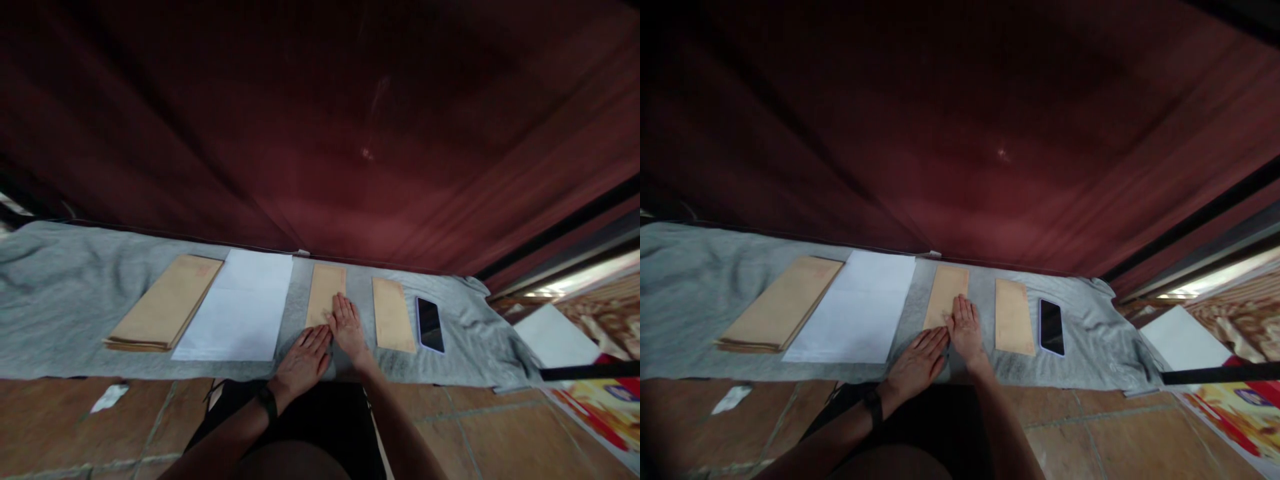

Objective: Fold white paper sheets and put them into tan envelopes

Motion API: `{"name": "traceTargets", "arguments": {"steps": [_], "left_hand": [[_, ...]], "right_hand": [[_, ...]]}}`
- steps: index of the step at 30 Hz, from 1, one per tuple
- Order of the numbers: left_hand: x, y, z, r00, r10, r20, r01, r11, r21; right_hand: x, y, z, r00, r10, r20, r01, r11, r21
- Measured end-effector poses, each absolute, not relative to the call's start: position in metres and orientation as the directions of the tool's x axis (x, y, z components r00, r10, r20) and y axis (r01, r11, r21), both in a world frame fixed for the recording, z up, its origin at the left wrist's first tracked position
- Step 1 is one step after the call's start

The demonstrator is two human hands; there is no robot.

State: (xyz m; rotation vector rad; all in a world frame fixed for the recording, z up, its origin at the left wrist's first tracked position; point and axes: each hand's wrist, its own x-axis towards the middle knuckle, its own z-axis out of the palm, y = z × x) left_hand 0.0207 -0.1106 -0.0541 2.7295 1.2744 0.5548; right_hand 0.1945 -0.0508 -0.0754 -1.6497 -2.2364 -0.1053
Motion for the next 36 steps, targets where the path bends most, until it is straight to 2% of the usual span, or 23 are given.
{"name": "traceTargets", "arguments": {"steps": [7, 15, 23, 28, 32, 36], "left_hand": [[0.020, -0.113, -0.054, 0.598, 0.754, 0.272, 0.726, -0.653, 0.214], [0.023, -0.107, -0.059, 0.551, 0.785, 0.284, 0.751, -0.615, 0.241], [0.033, -0.110, -0.060, 0.534, 0.801, 0.271, 0.785, -0.589, 0.193], [0.024, -0.122, -0.067, 0.446, 0.841, 0.306, 0.850, -0.505, 0.150], [0.018, -0.127, -0.069, 0.374, 0.867, 0.329, 0.885, -0.440, 0.154], [0.016, -0.128, -0.066, 0.379, 0.869, 0.318, 0.887, -0.439, 0.143]], "right_hand": [[0.199, -0.108, -0.072, -0.293, 0.916, 0.273, 0.928, 0.342, -0.148], [0.206, -0.135, -0.068, -0.348, 0.898, 0.270, 0.904, 0.397, -0.156], [0.203, -0.138, -0.064, -0.315, 0.897, 0.311, 0.911, 0.378, -0.166], [0.201, -0.143, -0.071, -0.220, 0.904, 0.368, 0.941, 0.296, -0.166], [0.202, -0.140, -0.074, -0.101, 0.921, 0.375, 0.931, 0.221, -0.291], [0.203, -0.124, -0.069, 0.124, 0.953, 0.278, 0.809, 0.065, -0.584]]}}
